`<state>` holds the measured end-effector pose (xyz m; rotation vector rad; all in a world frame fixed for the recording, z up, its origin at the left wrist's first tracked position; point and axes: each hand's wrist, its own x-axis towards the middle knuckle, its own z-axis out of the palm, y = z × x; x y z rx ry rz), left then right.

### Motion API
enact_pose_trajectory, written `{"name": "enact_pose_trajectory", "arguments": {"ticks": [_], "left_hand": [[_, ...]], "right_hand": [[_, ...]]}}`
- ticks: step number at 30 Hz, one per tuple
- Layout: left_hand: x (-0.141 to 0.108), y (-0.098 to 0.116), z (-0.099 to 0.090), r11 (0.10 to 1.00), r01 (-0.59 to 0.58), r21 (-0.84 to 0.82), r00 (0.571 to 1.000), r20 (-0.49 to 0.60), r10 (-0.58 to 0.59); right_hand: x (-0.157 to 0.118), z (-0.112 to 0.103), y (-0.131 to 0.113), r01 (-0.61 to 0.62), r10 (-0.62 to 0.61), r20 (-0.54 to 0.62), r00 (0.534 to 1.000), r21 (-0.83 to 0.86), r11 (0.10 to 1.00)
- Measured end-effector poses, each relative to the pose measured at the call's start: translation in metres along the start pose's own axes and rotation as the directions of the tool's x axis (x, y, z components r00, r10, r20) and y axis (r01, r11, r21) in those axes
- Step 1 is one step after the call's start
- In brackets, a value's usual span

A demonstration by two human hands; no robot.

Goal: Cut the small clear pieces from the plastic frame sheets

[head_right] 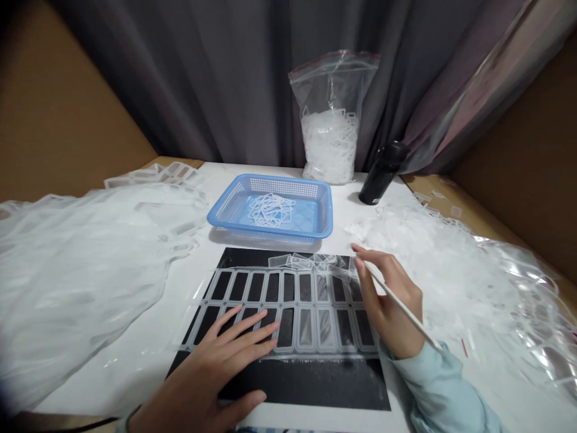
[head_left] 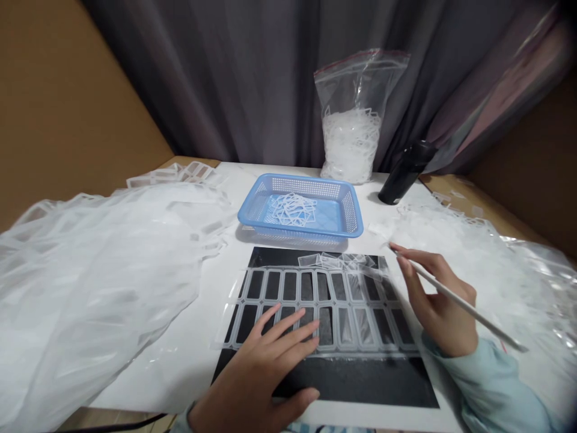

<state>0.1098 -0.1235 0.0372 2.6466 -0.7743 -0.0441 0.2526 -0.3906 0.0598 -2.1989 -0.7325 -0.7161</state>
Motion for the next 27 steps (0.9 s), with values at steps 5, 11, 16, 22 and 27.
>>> {"name": "enact_pose_trajectory", "arguments": {"ticks": [5, 11, 16, 22, 27], "left_hand": [[0.0, 0.01, 0.001, 0.995, -0.057, 0.08, 0.997, -0.05, 0.061], [0.008, 0.025, 0.012, 0.98, -0.161, 0.119, 0.981, -0.09, 0.172], [0.009, 0.025, 0.022, 0.977, -0.153, 0.146, 0.983, -0.082, 0.166], [0.007, 0.025, 0.024, 0.969, -0.166, 0.182, 0.979, -0.083, 0.183], [0.006, 0.027, 0.022, 0.97, -0.166, 0.18, 0.98, -0.079, 0.182]], "right_hand": [[-0.002, 0.006, -0.007, -0.23, 0.079, 0.427, 0.901, 0.315, 0.921], [-0.014, 0.008, -0.021, -0.481, -0.042, 0.782, 0.622, 0.424, 0.768], [-0.018, 0.01, -0.027, -0.43, -0.087, 0.784, 0.615, 0.425, 0.796], [-0.018, 0.01, -0.029, -0.377, -0.121, 0.749, 0.651, 0.457, 0.806], [-0.019, 0.008, -0.031, -0.346, -0.138, 0.742, 0.656, 0.458, 0.819]]}}
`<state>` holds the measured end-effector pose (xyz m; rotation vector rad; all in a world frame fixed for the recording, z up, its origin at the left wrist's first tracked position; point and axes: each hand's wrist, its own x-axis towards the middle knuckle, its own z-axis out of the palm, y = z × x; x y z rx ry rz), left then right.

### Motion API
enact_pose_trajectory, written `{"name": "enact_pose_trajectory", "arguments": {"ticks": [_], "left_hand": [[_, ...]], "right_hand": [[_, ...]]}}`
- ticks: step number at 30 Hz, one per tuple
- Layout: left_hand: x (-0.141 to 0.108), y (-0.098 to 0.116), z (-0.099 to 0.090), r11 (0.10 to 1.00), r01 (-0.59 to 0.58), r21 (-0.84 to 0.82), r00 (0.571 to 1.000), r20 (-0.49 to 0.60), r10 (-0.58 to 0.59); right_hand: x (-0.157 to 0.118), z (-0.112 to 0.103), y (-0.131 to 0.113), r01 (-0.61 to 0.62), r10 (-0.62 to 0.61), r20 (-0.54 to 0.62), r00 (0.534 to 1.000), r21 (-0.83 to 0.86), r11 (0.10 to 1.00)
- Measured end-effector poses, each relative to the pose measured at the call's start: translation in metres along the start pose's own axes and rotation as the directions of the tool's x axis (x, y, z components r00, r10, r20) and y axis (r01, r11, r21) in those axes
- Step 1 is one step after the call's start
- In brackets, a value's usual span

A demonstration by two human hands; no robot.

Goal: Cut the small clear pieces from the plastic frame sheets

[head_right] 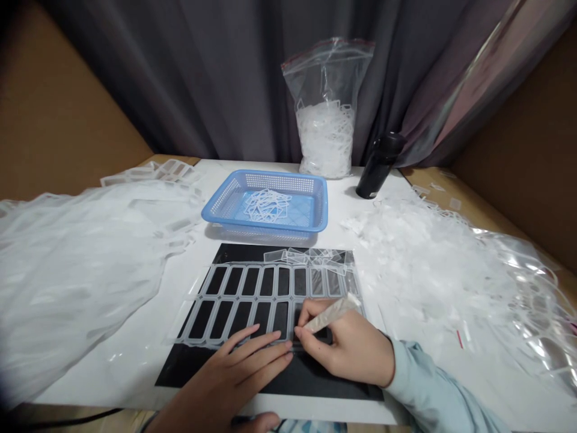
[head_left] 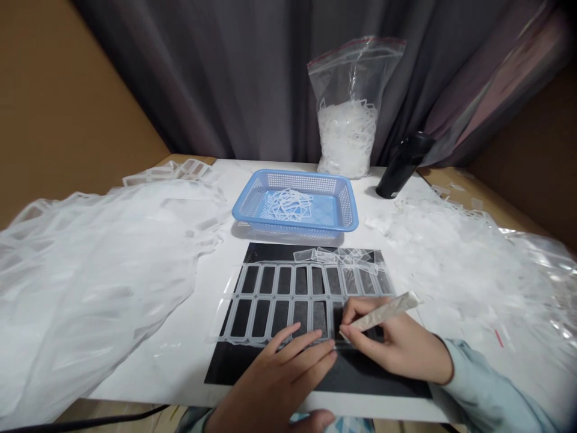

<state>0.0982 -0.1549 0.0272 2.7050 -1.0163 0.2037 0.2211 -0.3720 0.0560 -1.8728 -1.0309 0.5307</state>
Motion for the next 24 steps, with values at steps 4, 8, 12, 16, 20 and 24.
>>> {"name": "enact_pose_trajectory", "arguments": {"ticks": [4, 8, 12, 16, 20, 24], "left_hand": [[0.001, 0.001, -0.001, 0.999, 0.027, -0.019, 1.0, 0.006, -0.027], [0.002, 0.0, 0.001, 0.998, 0.041, -0.054, 0.999, -0.006, -0.041], [0.003, -0.001, 0.001, 0.993, 0.057, -0.1, 0.995, -0.071, -0.064], [0.009, 0.001, 0.0, 0.988, 0.079, -0.136, 0.992, -0.085, -0.091], [0.013, 0.003, -0.003, 0.983, 0.092, -0.158, 0.991, -0.079, -0.106], [0.013, 0.002, -0.006, 0.978, 0.09, -0.19, 0.99, -0.088, -0.108]], "right_hand": [[0.0, 0.001, 0.0, 0.03, -0.03, 0.0, 1.0, -0.034, 0.999], [0.0, 0.0, 0.002, 0.107, -0.106, 0.019, 0.994, -0.115, 0.987], [0.0, 0.002, 0.002, 0.204, -0.18, 0.118, 0.977, -0.25, 0.946], [-0.002, 0.009, 0.004, 0.39, -0.34, 0.192, 0.921, -0.455, 0.8], [-0.004, 0.013, 0.009, 0.454, -0.409, 0.208, 0.888, -0.537, 0.712], [-0.004, 0.01, 0.014, 0.42, -0.412, 0.174, 0.895, -0.644, 0.64]]}}
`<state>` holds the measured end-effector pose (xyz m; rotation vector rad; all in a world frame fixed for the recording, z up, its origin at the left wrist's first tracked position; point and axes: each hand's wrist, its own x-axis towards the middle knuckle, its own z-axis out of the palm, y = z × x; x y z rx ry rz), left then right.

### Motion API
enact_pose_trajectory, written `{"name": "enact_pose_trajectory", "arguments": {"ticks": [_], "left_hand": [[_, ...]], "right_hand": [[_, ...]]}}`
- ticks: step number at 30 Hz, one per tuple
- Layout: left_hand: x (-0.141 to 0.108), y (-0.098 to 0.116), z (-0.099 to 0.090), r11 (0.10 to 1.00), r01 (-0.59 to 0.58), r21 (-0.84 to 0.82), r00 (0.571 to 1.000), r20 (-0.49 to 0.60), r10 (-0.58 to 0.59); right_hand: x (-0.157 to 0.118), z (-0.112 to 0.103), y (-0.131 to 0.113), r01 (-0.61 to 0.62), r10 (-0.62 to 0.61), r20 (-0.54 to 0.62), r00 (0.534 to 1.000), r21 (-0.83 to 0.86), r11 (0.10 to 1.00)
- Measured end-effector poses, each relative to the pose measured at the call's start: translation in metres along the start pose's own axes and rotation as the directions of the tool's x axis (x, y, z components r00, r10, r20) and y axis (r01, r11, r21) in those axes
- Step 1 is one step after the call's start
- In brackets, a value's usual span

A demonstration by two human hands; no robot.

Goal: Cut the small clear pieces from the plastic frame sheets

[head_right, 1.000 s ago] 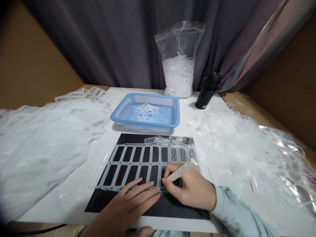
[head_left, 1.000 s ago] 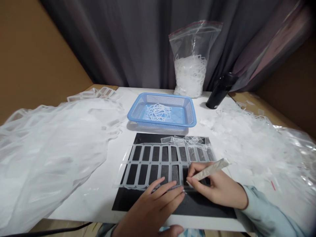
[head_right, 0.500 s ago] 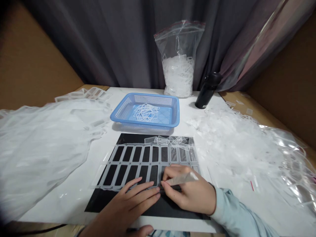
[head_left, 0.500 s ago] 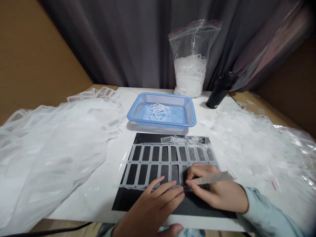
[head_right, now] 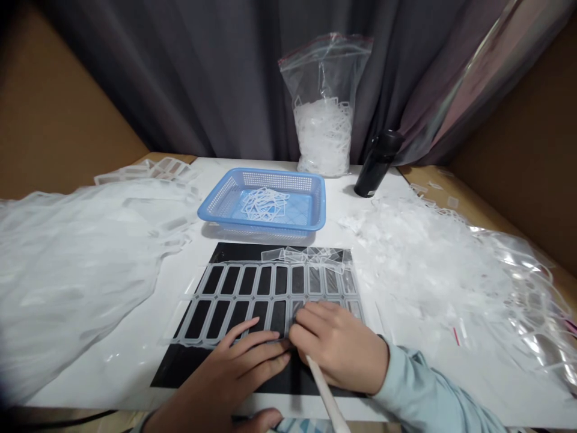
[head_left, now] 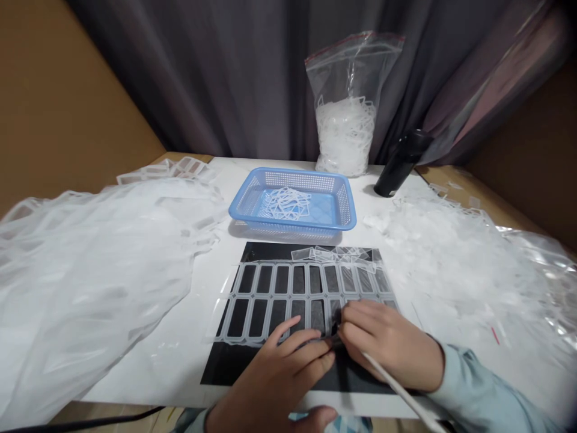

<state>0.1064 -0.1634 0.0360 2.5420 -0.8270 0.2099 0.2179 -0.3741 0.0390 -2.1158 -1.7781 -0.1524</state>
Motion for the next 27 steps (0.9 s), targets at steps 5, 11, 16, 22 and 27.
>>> {"name": "enact_pose_trajectory", "arguments": {"ticks": [5, 11, 16, 22, 27], "left_hand": [[0.0, -0.002, 0.0, 1.0, 0.0, -0.031, 1.0, 0.003, 0.0], [-0.001, -0.002, 0.001, 0.999, 0.028, -0.028, 0.999, 0.026, -0.028], [-0.003, 0.001, 0.0, 1.0, 0.029, 0.006, 0.999, 0.027, -0.029], [-0.009, 0.001, 0.008, 0.998, 0.05, 0.024, 0.998, -0.049, -0.049], [-0.01, 0.001, 0.009, 0.999, 0.043, 0.03, 0.998, -0.056, -0.041]], "right_hand": [[-0.003, -0.011, 0.014, -0.135, 0.116, -0.113, 0.987, -0.18, 0.974], [-0.014, -0.027, 0.04, -0.426, 0.353, -0.276, 0.894, -0.283, 0.859], [-0.019, -0.025, 0.043, -0.49, 0.544, -0.239, 0.804, 0.251, 0.835], [-0.012, -0.016, 0.036, -0.462, 0.586, -0.094, 0.805, 0.521, 0.718], [-0.011, -0.012, 0.037, -0.489, 0.597, -0.012, 0.802, 0.562, 0.667]]}}
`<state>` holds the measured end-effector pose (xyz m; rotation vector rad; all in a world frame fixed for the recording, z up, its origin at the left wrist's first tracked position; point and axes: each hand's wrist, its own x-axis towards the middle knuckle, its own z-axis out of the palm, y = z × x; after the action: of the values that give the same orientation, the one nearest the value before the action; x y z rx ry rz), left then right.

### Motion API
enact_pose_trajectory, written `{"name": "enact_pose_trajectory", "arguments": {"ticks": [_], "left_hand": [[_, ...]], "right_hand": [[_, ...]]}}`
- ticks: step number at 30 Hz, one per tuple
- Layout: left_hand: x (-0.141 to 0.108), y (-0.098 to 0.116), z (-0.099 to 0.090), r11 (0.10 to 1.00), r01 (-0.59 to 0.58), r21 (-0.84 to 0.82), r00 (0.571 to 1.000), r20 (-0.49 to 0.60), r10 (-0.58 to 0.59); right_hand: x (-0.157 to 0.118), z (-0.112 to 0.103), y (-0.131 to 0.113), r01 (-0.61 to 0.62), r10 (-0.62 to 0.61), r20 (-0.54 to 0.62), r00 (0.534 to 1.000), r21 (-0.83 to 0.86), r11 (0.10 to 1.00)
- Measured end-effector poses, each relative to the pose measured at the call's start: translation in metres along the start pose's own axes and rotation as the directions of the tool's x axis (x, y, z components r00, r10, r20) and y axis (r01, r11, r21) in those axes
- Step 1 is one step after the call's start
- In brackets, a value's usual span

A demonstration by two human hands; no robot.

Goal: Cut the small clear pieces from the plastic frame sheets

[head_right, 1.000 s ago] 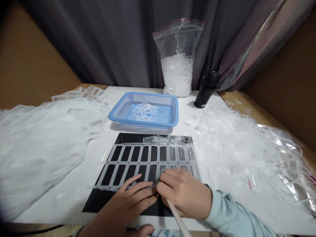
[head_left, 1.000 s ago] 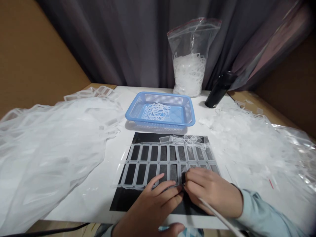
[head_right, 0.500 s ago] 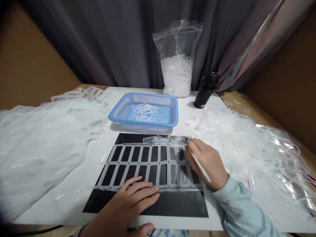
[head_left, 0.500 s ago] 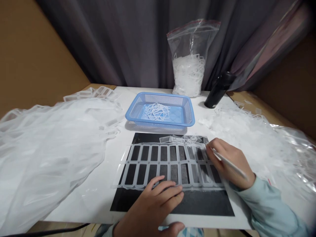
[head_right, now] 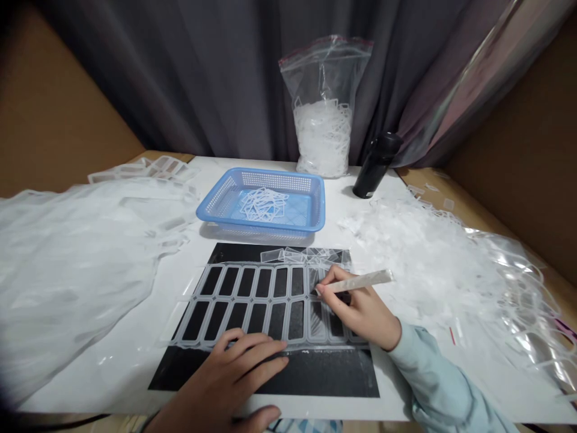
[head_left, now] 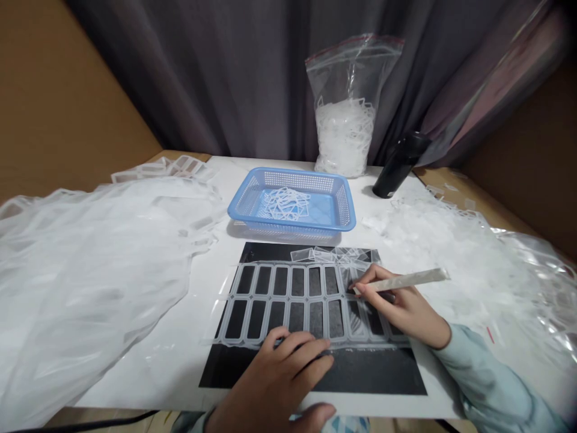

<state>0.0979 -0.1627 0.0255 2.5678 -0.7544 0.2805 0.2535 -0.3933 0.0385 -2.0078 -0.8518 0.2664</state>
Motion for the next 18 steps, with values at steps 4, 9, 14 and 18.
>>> {"name": "enact_pose_trajectory", "arguments": {"ticks": [4, 9, 14, 18], "left_hand": [[0.0005, 0.0002, -0.0001, 1.0, -0.015, 0.023, 1.0, 0.004, 0.015], [0.0027, -0.0002, -0.0011, 0.999, -0.018, 0.03, 1.0, 0.008, 0.018], [0.0025, 0.0, -0.0034, 0.999, -0.002, 0.043, 1.0, 0.008, 0.002], [0.0005, 0.0004, -0.0034, 0.999, 0.0, 0.032, 0.999, 0.033, -0.001]], "right_hand": [[0.0004, 0.0, -0.0008, 0.028, -0.028, 0.02, 0.999, -0.017, 0.999], [0.0, -0.0006, -0.0014, 0.096, -0.094, 0.039, 0.995, -0.066, 0.993], [0.0001, -0.0007, -0.002, 0.125, -0.121, 0.047, 0.992, -0.082, 0.989], [0.001, -0.0004, -0.0041, 0.103, -0.1, 0.042, 0.994, -0.066, 0.993]]}}
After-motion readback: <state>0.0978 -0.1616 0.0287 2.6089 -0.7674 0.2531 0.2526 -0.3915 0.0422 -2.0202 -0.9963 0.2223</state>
